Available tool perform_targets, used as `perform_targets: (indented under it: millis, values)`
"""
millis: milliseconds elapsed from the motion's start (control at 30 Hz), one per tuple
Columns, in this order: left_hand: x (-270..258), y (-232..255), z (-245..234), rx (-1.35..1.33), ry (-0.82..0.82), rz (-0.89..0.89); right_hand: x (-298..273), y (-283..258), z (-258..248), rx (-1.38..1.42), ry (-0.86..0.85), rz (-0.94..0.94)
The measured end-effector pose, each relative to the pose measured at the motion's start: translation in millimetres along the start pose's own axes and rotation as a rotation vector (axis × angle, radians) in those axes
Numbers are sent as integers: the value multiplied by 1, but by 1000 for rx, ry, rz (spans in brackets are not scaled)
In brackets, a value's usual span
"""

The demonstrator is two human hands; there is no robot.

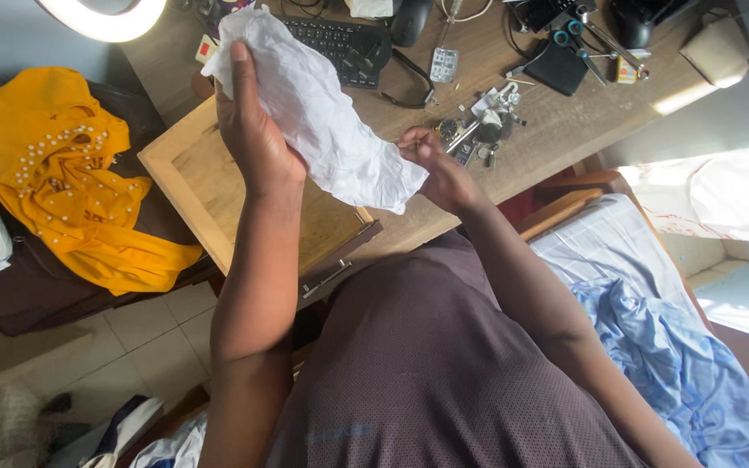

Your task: The person removes items from a wooden drawer, wipes the interior with a cloth, and then places various small objects including keys and electronic components back into the drawer.

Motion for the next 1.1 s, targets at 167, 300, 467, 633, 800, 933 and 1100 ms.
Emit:
perform_targets:
  millis: [167, 300, 467, 633, 800, 933, 1100]
  values:
    - [-23, 7, 20, 72, -26, -111, 0, 25, 14, -83, -51, 116]
    - [-32, 1, 22, 28, -40, -164, 4, 27, 23, -379, -315, 22]
    - [-40, 15, 9, 171, -20, -71, 4, 38, 12, -389, 46, 254]
    - [-39, 46, -1, 360, -35, 213, -19, 54, -31, 15, -21, 256]
    - [-51, 55, 13, 552, -139, 307, -26, 40, -8, -337, 40, 265]
    - [-52, 44, 31, 573, -208, 223, -7, -19, 55, -826, -116, -60]
    - [-44, 29, 46, 564, -318, 85, 17, -70, 96, -1019, -272, -365]
Point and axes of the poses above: each hand's wrist, its own x-axis towards the middle knuckle, its own z-axis out of the palm, y = z × x, the point moved 3 cm from there along x, towards the middle knuckle, and after that the axes turned 10 degrees about -y, right-handed, at the moved point
